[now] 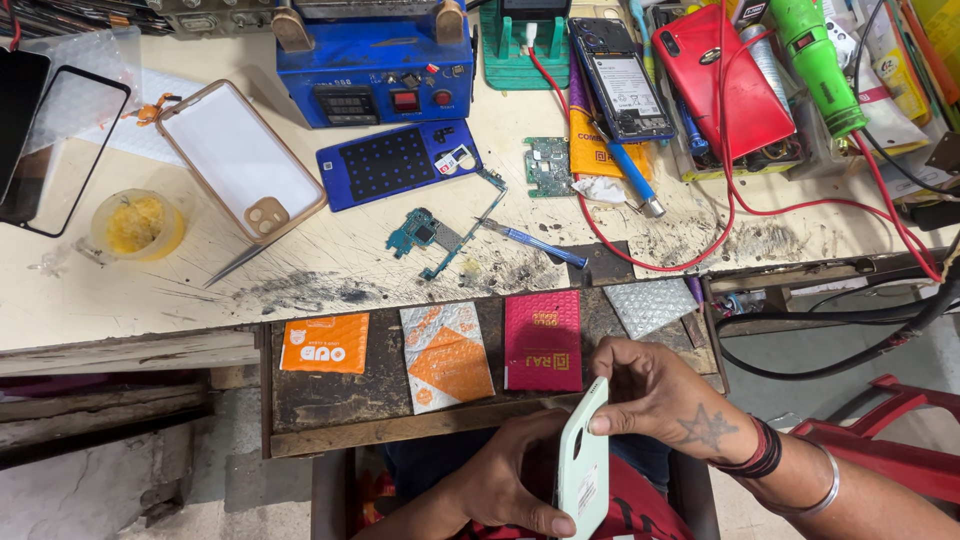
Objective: The person peels the back cover off a mint-green smartphone, removes it, and works on the exposed internal components on the bench, using a small pry tool on the internals while the back cover rests on the workbench.
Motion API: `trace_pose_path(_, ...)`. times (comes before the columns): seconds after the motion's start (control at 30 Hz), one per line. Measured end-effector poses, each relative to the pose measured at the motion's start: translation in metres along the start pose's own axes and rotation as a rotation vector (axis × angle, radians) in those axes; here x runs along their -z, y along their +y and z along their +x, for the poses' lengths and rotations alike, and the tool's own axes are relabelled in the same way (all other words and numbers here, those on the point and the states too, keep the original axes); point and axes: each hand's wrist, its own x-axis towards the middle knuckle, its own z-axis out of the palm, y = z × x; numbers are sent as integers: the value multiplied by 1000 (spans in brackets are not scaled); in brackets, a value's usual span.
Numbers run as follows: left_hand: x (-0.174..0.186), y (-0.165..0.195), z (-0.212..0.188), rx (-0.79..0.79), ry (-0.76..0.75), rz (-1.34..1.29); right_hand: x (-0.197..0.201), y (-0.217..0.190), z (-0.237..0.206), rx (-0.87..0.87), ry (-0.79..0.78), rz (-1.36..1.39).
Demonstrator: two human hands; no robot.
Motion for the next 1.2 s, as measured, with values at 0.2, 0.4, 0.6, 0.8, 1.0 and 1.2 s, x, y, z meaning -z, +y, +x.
trace_pose_path(0.2,2,-7,-2,12,-26,-11,5,4,-2,-14,-62,-23)
trace_pose_path(0.4,-1,2,0,65,-10,-128,-2,2,0,75,-58,-29)
trace_pose_path(0.6,-4,12,3,100,61,-163,-15,-48,-9,783,130,-965)
trace_pose_path(0.8,-4,10,5,101,42,-102,-24,-100,-16,1141,-355,-1535)
trace_pose_path(1.0,-2,1,6,154,42,-87,-34,-116,-14,1240,-460,-1701)
trace_pose_path(1.2,-3,-2,7,182,33,-104,-43,-118,-14,1272,-467,-1821)
